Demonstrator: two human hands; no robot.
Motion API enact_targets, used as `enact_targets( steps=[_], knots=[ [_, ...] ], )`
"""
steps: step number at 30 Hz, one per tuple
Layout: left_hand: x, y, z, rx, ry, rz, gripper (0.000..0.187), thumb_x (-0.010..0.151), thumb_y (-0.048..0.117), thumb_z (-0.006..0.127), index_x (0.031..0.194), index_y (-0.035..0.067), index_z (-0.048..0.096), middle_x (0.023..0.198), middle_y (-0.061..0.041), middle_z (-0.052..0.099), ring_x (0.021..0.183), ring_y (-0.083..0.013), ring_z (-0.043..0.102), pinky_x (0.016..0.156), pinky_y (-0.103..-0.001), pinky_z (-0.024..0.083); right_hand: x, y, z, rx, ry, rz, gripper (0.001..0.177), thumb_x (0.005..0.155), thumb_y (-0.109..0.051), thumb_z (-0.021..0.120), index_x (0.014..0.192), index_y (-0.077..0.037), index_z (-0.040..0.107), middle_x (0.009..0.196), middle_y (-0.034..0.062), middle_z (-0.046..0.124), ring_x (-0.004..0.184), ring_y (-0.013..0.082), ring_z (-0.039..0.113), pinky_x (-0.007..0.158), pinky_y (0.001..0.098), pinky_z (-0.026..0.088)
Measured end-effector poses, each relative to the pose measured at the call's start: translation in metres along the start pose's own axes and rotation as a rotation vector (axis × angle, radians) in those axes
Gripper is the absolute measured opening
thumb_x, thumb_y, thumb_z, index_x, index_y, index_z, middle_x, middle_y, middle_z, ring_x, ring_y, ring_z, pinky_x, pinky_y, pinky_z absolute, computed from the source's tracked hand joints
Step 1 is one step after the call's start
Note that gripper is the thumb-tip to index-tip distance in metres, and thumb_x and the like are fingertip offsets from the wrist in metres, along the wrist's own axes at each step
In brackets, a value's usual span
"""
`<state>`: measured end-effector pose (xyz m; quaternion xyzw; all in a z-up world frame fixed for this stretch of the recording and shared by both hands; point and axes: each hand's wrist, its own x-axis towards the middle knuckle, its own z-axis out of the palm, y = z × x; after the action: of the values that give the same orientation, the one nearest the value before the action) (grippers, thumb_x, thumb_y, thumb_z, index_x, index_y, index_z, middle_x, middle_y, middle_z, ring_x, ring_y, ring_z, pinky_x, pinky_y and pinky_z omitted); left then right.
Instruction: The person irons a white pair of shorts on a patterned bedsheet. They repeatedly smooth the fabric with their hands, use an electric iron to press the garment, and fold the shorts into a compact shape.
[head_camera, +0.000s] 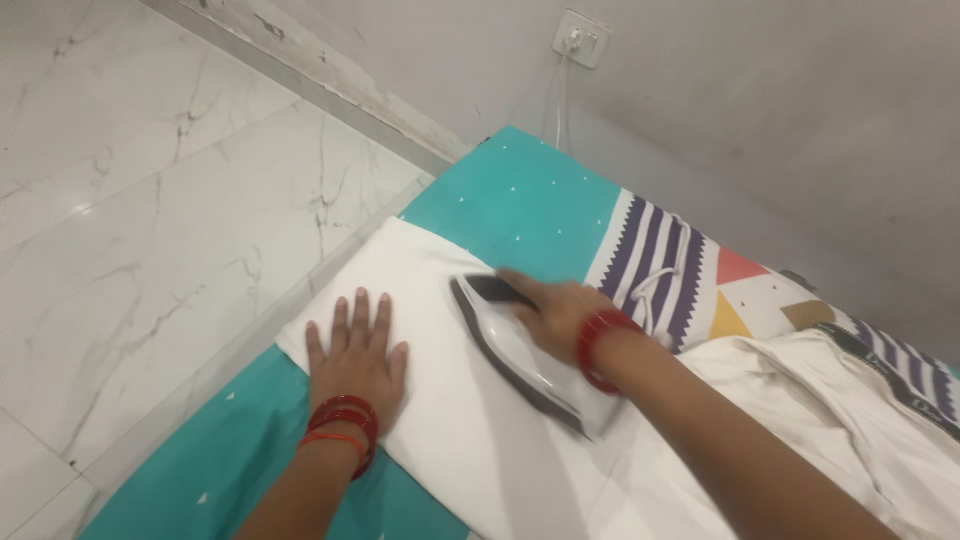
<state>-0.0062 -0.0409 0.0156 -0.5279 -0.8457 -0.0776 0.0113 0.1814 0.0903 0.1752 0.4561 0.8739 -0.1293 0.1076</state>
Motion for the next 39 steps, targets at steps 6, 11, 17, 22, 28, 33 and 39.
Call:
enact_targets(
  steps=[6, 11, 17, 22, 28, 33, 39],
  knots=[
    [-0.006, 0.0, -0.02, 0.028, -0.167, -0.049, 0.07, 0.098, 0.048, 0.028, 0.164, 0.028, 0.013, 0.172, -0.004, 0.008, 0.152, -0.0253, 0.008, 0.115, -0.069, 0.005, -0.107, 0.087, 0.026, -0.206, -0.268, 0.244, 0.057, 0.1, -0.049, 0.041, 0.154, -0.054, 0.025, 0.117, 0.009, 0.07, 0.108, 0.0285, 0.071, 0.102, 0.0426, 0.053],
    [-0.003, -0.005, -0.012, -0.028, -0.121, -0.033, 0.07, 0.097, 0.047, 0.031, 0.163, 0.028, 0.017, 0.171, -0.004, 0.013, 0.151, -0.026, 0.013, 0.114, -0.066, 0.013, -0.167, 0.159, 0.054, -0.215, -0.358, 0.192, 0.063, 0.097, -0.055, 0.047, 0.156, -0.058, 0.026, 0.12, 0.0048, 0.067, 0.101, 0.0223, 0.075, 0.096, 0.0396, 0.058],
    [0.01, -0.035, 0.004, -0.164, 0.014, -0.107, 0.061, 0.1, 0.038, 0.039, 0.157, 0.017, 0.03, 0.161, -0.009, 0.033, 0.142, -0.0268, 0.035, 0.115, -0.054, 0.027, -0.14, 0.101, 0.048, -0.319, -0.347, 0.173, 0.063, 0.096, -0.057, 0.044, 0.157, -0.06, 0.026, 0.109, 0.0031, 0.067, 0.081, 0.0219, 0.075, 0.08, 0.0384, 0.061],
    [-0.001, -0.036, 0.004, -0.325, 0.165, -0.519, 0.062, 0.099, 0.037, 0.055, 0.147, 0.001, 0.04, 0.144, -0.02, 0.049, 0.132, -0.0354, 0.045, 0.112, -0.052, 0.033, -0.085, -0.01, 0.032, -0.274, -0.134, 0.014, 0.059, 0.097, -0.05, 0.045, 0.154, -0.058, 0.035, 0.098, 0.0087, 0.068, 0.071, 0.0299, 0.07, 0.069, 0.0433, 0.058],
    [-0.01, -0.039, 0.003, -0.529, 0.34, -0.593, 0.067, 0.094, 0.03, 0.065, 0.144, -0.006, 0.037, 0.135, -0.026, 0.051, 0.125, -0.0405, 0.047, 0.105, -0.052, 0.039, -0.013, -0.113, 0.021, -0.129, -0.005, -0.069, 0.052, 0.101, -0.042, 0.047, 0.152, -0.044, 0.038, 0.099, 0.0156, 0.072, 0.087, 0.0365, 0.07, 0.079, 0.0478, 0.055],
    [-0.026, -0.045, -0.003, -0.655, 0.246, -0.561, 0.071, 0.09, 0.027, 0.07, 0.146, -0.002, 0.036, 0.122, -0.019, 0.061, 0.122, -0.0375, 0.05, 0.104, -0.048, 0.043, 0.002, -0.133, 0.012, -0.069, -0.017, -0.092, 0.052, 0.101, -0.039, 0.047, 0.152, -0.037, 0.039, 0.103, 0.0163, 0.074, 0.095, 0.0361, 0.07, 0.084, 0.0481, 0.055],
    [-0.018, -0.051, -0.013, -0.888, 0.221, -0.743, 0.073, 0.084, 0.022, 0.077, 0.145, 0.007, 0.038, 0.109, -0.009, 0.068, 0.117, -0.0323, 0.054, 0.101, -0.049, 0.045, -0.045, -0.078, 0.027, -0.028, -0.089, -0.156, 0.052, 0.098, -0.039, 0.052, 0.149, -0.038, 0.043, 0.103, 0.0171, 0.073, 0.099, 0.0371, 0.068, 0.09, 0.0475, 0.052]
  ],
)
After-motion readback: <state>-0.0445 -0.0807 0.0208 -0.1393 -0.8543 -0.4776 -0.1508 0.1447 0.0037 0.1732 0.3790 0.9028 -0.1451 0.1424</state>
